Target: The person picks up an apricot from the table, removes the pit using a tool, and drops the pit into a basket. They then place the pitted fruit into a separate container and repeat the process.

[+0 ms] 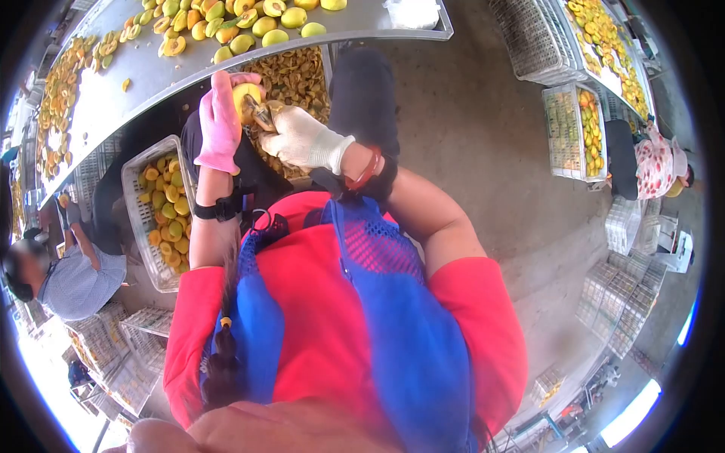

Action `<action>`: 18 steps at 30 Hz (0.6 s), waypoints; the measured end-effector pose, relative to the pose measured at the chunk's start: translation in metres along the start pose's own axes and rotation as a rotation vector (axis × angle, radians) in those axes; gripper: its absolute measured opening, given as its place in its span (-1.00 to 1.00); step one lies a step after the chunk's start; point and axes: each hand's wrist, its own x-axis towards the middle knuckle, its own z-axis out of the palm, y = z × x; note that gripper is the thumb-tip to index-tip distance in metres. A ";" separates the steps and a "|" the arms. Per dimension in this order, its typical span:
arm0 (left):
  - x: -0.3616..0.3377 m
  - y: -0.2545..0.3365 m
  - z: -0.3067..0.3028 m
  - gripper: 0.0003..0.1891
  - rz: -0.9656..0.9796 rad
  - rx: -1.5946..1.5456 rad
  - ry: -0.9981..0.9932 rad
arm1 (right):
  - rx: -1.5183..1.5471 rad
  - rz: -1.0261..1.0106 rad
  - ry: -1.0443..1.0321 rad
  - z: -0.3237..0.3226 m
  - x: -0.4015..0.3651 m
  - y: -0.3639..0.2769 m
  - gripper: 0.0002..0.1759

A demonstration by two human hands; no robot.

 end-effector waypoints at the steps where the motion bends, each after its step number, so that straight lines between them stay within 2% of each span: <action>1: -0.001 0.001 0.003 -0.27 -0.034 -0.080 0.032 | 0.086 0.091 -0.047 -0.002 -0.001 -0.005 -0.68; 3: -0.004 0.006 0.014 -0.24 -0.097 -0.243 0.096 | 0.126 0.003 -0.006 0.009 0.002 0.012 -0.65; 4: -0.010 0.010 0.015 -0.43 -0.084 -0.352 0.103 | 0.099 -0.076 0.036 0.013 0.003 0.016 -0.63; 7: -0.014 0.010 0.017 -0.42 -0.041 -0.425 0.113 | -0.125 -0.234 0.191 0.023 0.007 0.026 -0.60; 8: -0.015 0.008 0.017 -0.42 -0.040 -0.424 0.122 | -0.179 -0.121 0.125 0.021 0.003 0.027 -0.54; 11: -0.012 0.002 0.019 -0.40 0.022 -0.384 0.142 | -0.100 -0.253 0.039 0.015 0.008 0.035 -0.51; 13: -0.016 0.000 0.019 -0.37 0.117 -0.299 0.154 | -0.063 -0.235 0.020 0.011 0.006 0.029 -0.50; 14: -0.016 0.000 0.020 -0.37 0.065 -0.338 0.155 | -0.043 -0.226 0.011 0.010 0.004 0.027 -0.50; 17: -0.011 0.005 0.019 -0.37 -0.070 -0.450 0.124 | -0.297 -0.285 0.150 0.023 0.008 0.046 -0.52; 18: -0.009 0.006 0.016 -0.37 -0.105 -0.486 0.094 | -0.230 -0.293 0.173 0.024 0.009 0.044 -0.56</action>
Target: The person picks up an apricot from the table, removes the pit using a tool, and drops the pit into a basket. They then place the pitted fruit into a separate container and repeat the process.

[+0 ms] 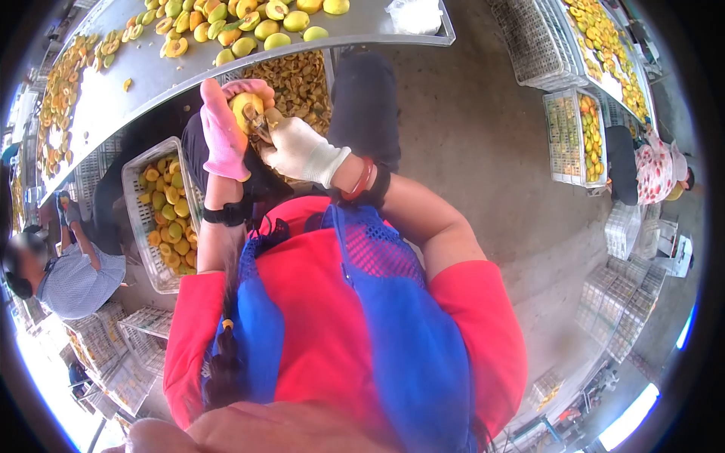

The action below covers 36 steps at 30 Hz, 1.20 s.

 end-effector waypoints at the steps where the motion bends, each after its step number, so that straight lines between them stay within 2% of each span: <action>1: 0.002 0.001 -0.001 -0.37 -0.044 -0.033 -0.022 | 0.063 0.003 0.032 0.001 0.000 -0.003 -0.60; 2: 0.002 0.002 -0.002 -0.36 -0.040 -0.034 -0.033 | 0.127 0.008 0.064 0.001 -0.001 -0.006 -0.64; 5: 0.001 -0.001 -0.006 -0.32 -0.024 -0.039 -0.101 | 0.373 0.368 -0.275 -0.028 0.007 -0.036 -0.75; 6: 0.003 -0.001 -0.006 -0.30 -0.009 -0.041 -0.153 | 0.563 0.668 -0.446 -0.037 0.009 -0.048 -0.85; 9: 0.002 0.005 -0.008 -0.26 -0.029 -0.013 -0.265 | 0.669 0.505 -0.378 -0.021 0.002 -0.055 -0.91; 10: 0.004 0.006 -0.008 -0.26 -0.020 -0.025 -0.290 | 0.604 0.211 -0.156 -0.002 0.002 -0.049 -0.93; 13: 0.011 0.004 -0.012 -0.14 -0.063 -0.089 -0.256 | 0.673 0.403 -0.218 -0.011 0.003 -0.057 -0.91; 14: 0.012 0.004 -0.013 -0.09 -0.064 -0.094 -0.231 | 0.607 0.353 -0.187 -0.009 0.005 -0.054 -0.85; 17: 0.014 0.001 -0.016 0.01 0.003 -0.072 -0.167 | 0.032 -0.085 0.125 0.008 0.002 -0.030 -0.75; 19: 0.015 0.004 -0.016 0.01 0.035 -0.119 -0.091 | 0.052 -0.063 0.068 -0.001 0.005 -0.030 -0.71; 23: 0.011 0.014 -0.030 0.00 -0.041 -0.128 0.000 | 0.015 -0.108 -0.022 0.001 0.005 -0.019 -0.69; 24: 0.014 0.008 -0.047 -0.02 0.060 -0.115 -0.049 | -0.002 -0.104 -0.040 0.005 0.004 -0.014 -0.69; 27: -0.001 0.027 -0.093 -0.05 0.083 0.233 0.294 | 0.004 -0.063 -0.070 0.009 0.001 -0.006 -0.68; 29: -0.018 0.028 -0.148 -0.11 0.046 0.617 0.538 | 0.019 0.056 -0.125 0.006 -0.003 -0.002 -0.67; 31: -0.042 0.052 -0.189 -0.26 -0.192 1.415 0.655 | 0.097 0.199 -0.143 0.002 -0.002 -0.003 -0.67; 33: -0.063 0.047 -0.249 -0.31 -0.445 1.553 0.770 | 0.064 0.115 -0.143 0.001 -0.002 0.003 -0.66; 35: -0.081 0.026 -0.335 -0.30 -0.869 1.643 0.656 | 0.065 0.115 -0.142 0.002 -0.004 0.008 -0.65; 36: -0.087 0.019 -0.348 -0.31 -0.896 1.661 0.692 | 0.081 0.152 -0.138 0.003 -0.003 0.008 -0.65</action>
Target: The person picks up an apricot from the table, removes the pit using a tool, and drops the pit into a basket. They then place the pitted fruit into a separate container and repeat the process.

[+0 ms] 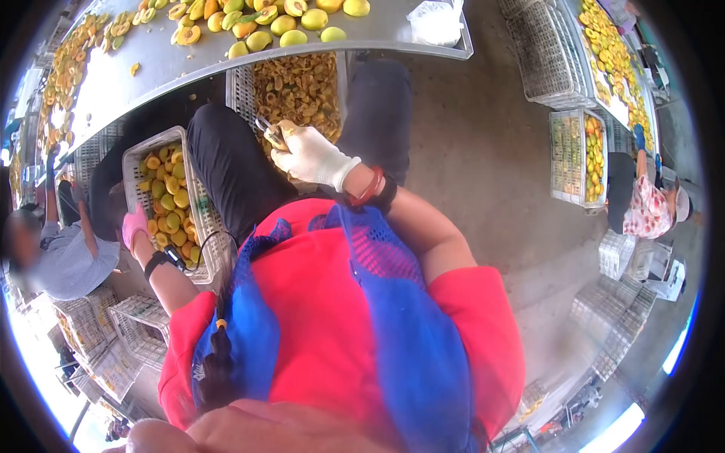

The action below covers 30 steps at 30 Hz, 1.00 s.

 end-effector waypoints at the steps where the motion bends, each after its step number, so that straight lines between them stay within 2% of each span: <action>1: 0.009 -0.010 0.010 -0.31 -0.039 0.023 0.014 | 0.021 0.036 0.004 0.002 0.001 0.001 -0.65; 2: 0.006 -0.005 0.004 -0.32 -0.074 0.045 0.028 | 0.013 0.034 0.008 0.003 0.003 0.004 -0.65; 4: -0.002 0.034 -0.006 -0.33 0.078 -0.134 0.221 | -0.005 0.040 0.014 0.006 0.003 0.010 -0.65; 6: 0.001 0.092 -0.006 -0.49 0.480 -0.673 0.268 | 0.019 0.095 -0.007 0.005 0.004 0.013 -0.68; 7: -0.064 0.149 -0.049 -0.51 0.461 -0.887 0.148 | 0.031 0.122 -0.019 0.005 0.004 0.014 -0.69; 8: -0.033 0.180 -0.034 -0.58 0.780 -0.660 0.328 | 0.029 0.134 -0.021 0.004 0.004 0.012 -0.68; 10: -0.053 0.256 -0.037 -0.52 0.965 -0.750 0.174 | 0.021 0.153 -0.025 0.000 0.005 0.007 -0.65; 11: -0.063 0.293 -0.038 -0.48 1.050 -0.795 0.082 | -0.007 0.095 -0.016 -0.002 0.005 0.007 -0.68; 13: -0.075 0.360 -0.042 -0.39 1.092 -0.499 0.089 | -0.061 -0.018 0.004 -0.005 0.005 0.011 -0.72; 14: -0.083 0.384 -0.045 -0.36 1.058 -0.298 0.047 | -0.142 -0.178 0.032 -0.005 0.004 0.021 -0.75; 16: -0.092 0.418 -0.047 -0.28 0.973 0.104 -0.039 | -0.170 -0.204 0.037 -0.008 0.005 0.024 -0.76; 20: -0.072 0.442 -0.034 -0.25 1.052 0.268 -0.032 | -0.059 -0.071 0.116 -0.005 0.005 0.035 -0.77; 23: -0.052 0.421 -0.018 -0.35 1.189 -0.145 0.081 | 0.006 0.012 0.065 -0.016 0.005 0.023 -0.74; 24: -0.061 0.404 -0.023 -0.41 1.130 -0.524 -0.172 | 0.032 0.035 0.089 -0.018 0.007 0.021 -0.73; 27: -0.085 0.359 -0.039 -0.40 1.177 -1.195 -0.555 | 0.098 0.068 0.151 -0.018 0.008 0.012 -0.71; 29: -0.112 0.329 -0.050 -0.38 1.166 -1.440 -0.782 | 0.111 0.008 0.178 -0.018 0.013 0.006 -0.70; 30: -0.123 0.315 -0.054 -0.37 1.150 -1.565 -0.895 | -0.029 -0.179 0.227 -0.015 0.017 0.011 -0.70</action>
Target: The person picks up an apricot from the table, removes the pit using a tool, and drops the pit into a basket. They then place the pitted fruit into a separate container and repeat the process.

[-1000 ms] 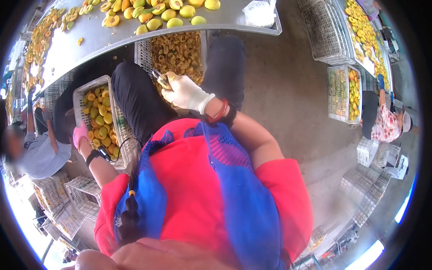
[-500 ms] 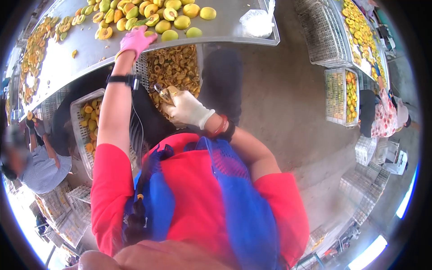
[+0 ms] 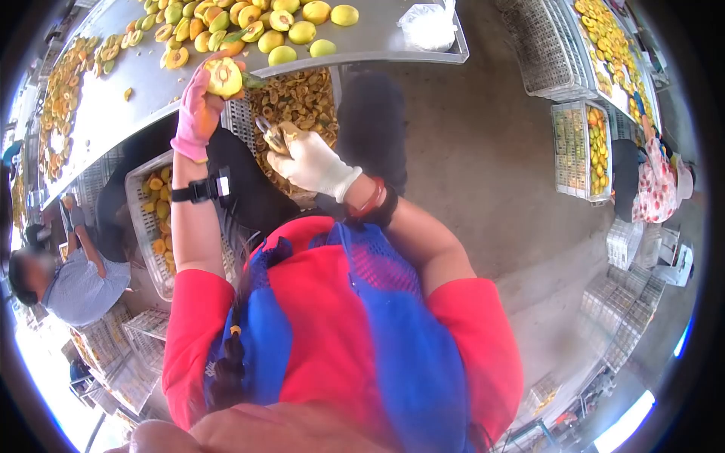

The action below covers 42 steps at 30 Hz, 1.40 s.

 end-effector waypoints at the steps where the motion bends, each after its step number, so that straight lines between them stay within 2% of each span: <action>1: -0.013 0.005 0.003 -0.37 -0.022 -0.047 -0.022 | -0.001 -0.028 -0.001 0.000 0.003 -0.005 -0.70; 3: -0.035 0.013 0.009 -0.36 -0.062 -0.141 -0.070 | -0.016 -0.090 0.004 -0.001 0.009 -0.016 -0.70; 6: -0.059 0.018 0.027 -0.34 -0.027 -0.104 -0.019 | -0.042 -0.145 0.012 -0.001 0.015 -0.028 -0.71; 9: -0.078 0.019 0.046 -0.32 0.029 -0.022 0.016 | -0.143 -0.189 0.043 0.000 0.011 -0.035 -0.81; 11: -0.087 0.019 0.054 -0.31 0.024 -0.019 0.047 | -0.086 -0.081 0.068 -0.002 0.012 -0.047 -0.68; 12: -0.089 0.020 0.056 -0.29 0.051 0.096 0.048 | -0.116 -0.087 0.066 -0.001 0.011 -0.047 -0.67; 16: -0.099 0.012 0.076 -0.41 0.076 -0.189 0.099 | -0.187 -0.053 0.047 0.002 0.007 -0.047 -0.66; 19: -0.099 0.007 0.084 -0.28 0.099 -0.061 0.250 | -0.157 -0.007 0.022 0.002 0.005 -0.050 -0.67; 21: -0.098 0.000 0.089 -0.30 0.165 0.015 0.307 | -0.118 -0.017 -0.005 0.002 0.004 -0.050 -0.67; 23: -0.098 0.000 0.091 -0.30 0.120 -0.044 0.353 | -0.076 -0.057 -0.039 0.004 0.004 -0.045 -0.66; 26: -0.099 0.003 0.094 -0.29 0.120 -0.009 0.315 | -0.029 0.116 -0.116 0.006 -0.002 -0.045 -0.65; 29: -0.098 0.002 0.084 -0.25 0.056 -0.016 0.237 | 0.047 0.004 -0.161 0.001 0.000 -0.045 -0.66; 35: -0.094 -0.005 0.062 -0.18 -0.139 -0.044 0.111 | 0.012 0.035 -0.180 0.010 -0.007 -0.042 -0.72; 38: -0.088 -0.007 0.069 -0.20 -0.107 -0.105 0.181 | 0.365 0.165 -0.096 0.021 -0.008 -0.037 -0.82; 41: -0.088 -0.010 0.075 -0.21 0.047 -0.008 0.276 | 0.432 0.260 -0.059 0.016 -0.004 -0.051 -0.86; 42: -0.088 -0.010 0.077 -0.22 0.210 0.290 0.265 | 0.478 0.262 -0.088 0.015 -0.003 -0.053 -0.84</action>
